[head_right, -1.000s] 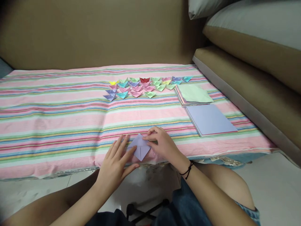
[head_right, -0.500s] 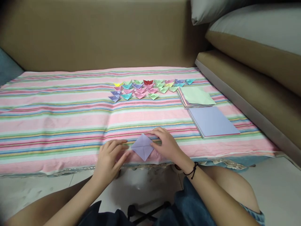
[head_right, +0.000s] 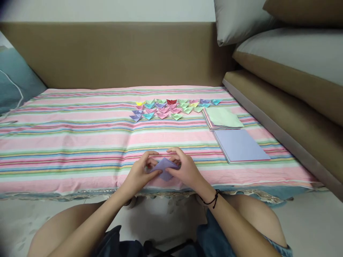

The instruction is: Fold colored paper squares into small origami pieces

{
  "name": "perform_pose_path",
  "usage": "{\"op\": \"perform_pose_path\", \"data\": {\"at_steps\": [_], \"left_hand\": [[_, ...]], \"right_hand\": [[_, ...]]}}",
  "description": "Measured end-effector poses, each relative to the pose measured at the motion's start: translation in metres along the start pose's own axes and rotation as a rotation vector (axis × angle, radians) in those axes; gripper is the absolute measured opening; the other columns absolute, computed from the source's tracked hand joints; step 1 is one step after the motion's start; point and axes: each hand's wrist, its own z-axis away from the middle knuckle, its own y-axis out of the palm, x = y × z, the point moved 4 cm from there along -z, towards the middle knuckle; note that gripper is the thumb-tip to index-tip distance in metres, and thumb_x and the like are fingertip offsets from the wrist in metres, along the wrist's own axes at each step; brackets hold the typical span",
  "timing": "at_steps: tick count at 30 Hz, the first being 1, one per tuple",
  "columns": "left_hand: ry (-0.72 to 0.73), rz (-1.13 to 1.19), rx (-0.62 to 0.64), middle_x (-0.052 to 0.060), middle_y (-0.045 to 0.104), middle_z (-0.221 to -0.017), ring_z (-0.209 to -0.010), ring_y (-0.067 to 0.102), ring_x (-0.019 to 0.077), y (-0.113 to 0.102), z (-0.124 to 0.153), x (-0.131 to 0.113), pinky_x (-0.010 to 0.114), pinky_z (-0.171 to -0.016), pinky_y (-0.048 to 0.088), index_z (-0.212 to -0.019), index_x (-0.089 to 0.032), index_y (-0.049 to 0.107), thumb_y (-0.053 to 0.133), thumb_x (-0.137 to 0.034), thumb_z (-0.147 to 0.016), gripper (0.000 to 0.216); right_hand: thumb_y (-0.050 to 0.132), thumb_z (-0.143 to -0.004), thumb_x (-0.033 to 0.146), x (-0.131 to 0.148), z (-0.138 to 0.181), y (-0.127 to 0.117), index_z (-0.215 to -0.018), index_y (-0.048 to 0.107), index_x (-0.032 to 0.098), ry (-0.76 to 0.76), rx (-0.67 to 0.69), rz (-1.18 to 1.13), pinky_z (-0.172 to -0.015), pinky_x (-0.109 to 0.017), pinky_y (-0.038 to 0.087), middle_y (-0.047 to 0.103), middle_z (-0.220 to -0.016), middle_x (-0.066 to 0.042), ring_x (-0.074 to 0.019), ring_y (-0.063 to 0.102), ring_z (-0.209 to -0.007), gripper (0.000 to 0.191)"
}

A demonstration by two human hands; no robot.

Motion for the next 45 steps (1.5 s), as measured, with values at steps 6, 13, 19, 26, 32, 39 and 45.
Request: {"op": "perform_pose_path", "data": {"at_steps": [6, 13, 19, 26, 32, 39, 45], "left_hand": [[-0.05, 0.185, -0.067, -0.001, 0.063, -0.071, -0.069, 0.059, 0.015, -0.002, -0.002, -0.006, 0.026, -0.066, 0.042, -0.113, -0.021, 0.04, 0.063, -0.018, -0.071, 0.048], [-0.085, 0.372, -0.113, -0.005, 0.064, -0.064, -0.054, 0.056, 0.0101, -0.002, -0.002, -0.011, 0.02, -0.056, 0.041, -0.099, -0.023, 0.037, 0.068, -0.02, -0.067, 0.045], [-0.152, 0.544, -0.142, -0.007, 0.065, -0.058, -0.045, 0.054, 0.0094, -0.001, -0.006, -0.008, 0.018, -0.049, 0.039, -0.087, -0.024, 0.029, 0.072, -0.02, -0.06, 0.051], [-0.197, 0.509, -0.246, -0.006, 0.064, -0.056, -0.045, 0.056, 0.0113, -0.016, -0.009, 0.004, 0.019, -0.047, 0.039, -0.086, -0.023, 0.028, 0.074, -0.023, -0.057, 0.054], [-0.223, 0.545, -0.319, -0.004, 0.067, -0.059, -0.053, 0.062, 0.0146, -0.03, -0.009, 0.003, 0.024, -0.058, 0.045, -0.087, -0.023, 0.03, 0.076, -0.023, -0.055, 0.056], [-0.247, 0.549, -0.328, -0.007, 0.065, -0.055, -0.057, 0.063, 0.0137, -0.04, -0.007, 0.0, 0.026, -0.066, 0.045, -0.089, -0.022, 0.034, 0.076, -0.021, -0.056, 0.054], [-0.271, 0.576, -0.291, -0.005, 0.066, -0.057, -0.06, 0.064, 0.016, -0.041, -0.006, 0.0, 0.027, -0.066, 0.045, -0.089, -0.022, 0.037, 0.077, -0.021, -0.056, 0.052]], "right_hand": [[0.063, -0.069, 0.016, 0.003, 0.0, 0.001, -0.111, 0.041, 0.023, 0.037, -0.073, -0.1, -0.061, -0.027, 0.046, 0.067, -0.075, 0.0, -0.0165, 0.061, -0.067, 0.048], [0.066, -0.067, 0.019, 0.007, -0.003, 0.001, -0.105, 0.036, 0.025, 0.104, -0.065, -0.282, -0.055, -0.024, 0.044, 0.067, -0.069, 0.003, -0.0131, 0.058, -0.057, 0.048], [0.074, -0.061, 0.025, 0.0, -0.008, 0.0, -0.101, 0.034, 0.026, 0.263, -0.034, -0.453, -0.057, -0.027, 0.048, 0.069, -0.069, 0.002, -0.0178, 0.065, -0.061, 0.057], [0.078, -0.054, 0.025, -0.003, -0.011, -0.013, -0.097, 0.036, 0.024, 0.322, -0.125, -0.457, -0.061, -0.029, 0.048, 0.068, -0.061, 0.003, -0.0185, 0.066, -0.061, 0.061], [0.08, -0.052, 0.027, -0.003, -0.01, -0.021, -0.097, 0.037, 0.024, 0.374, -0.171, -0.462, -0.064, -0.032, 0.049, 0.069, -0.059, 0.003, -0.0203, 0.067, -0.062, 0.062], [0.079, -0.054, 0.028, -0.005, -0.009, -0.03, -0.096, 0.038, 0.024, 0.39, -0.18, -0.449, -0.065, -0.032, 0.049, 0.069, -0.06, 0.003, -0.0192, 0.066, -0.061, 0.059], [0.079, -0.056, 0.032, -0.007, -0.008, -0.034, -0.096, 0.039, 0.023, 0.343, -0.148, -0.446, -0.068, -0.034, 0.049, 0.07, -0.062, 0.002, -0.0214, 0.068, -0.065, 0.057]]}}
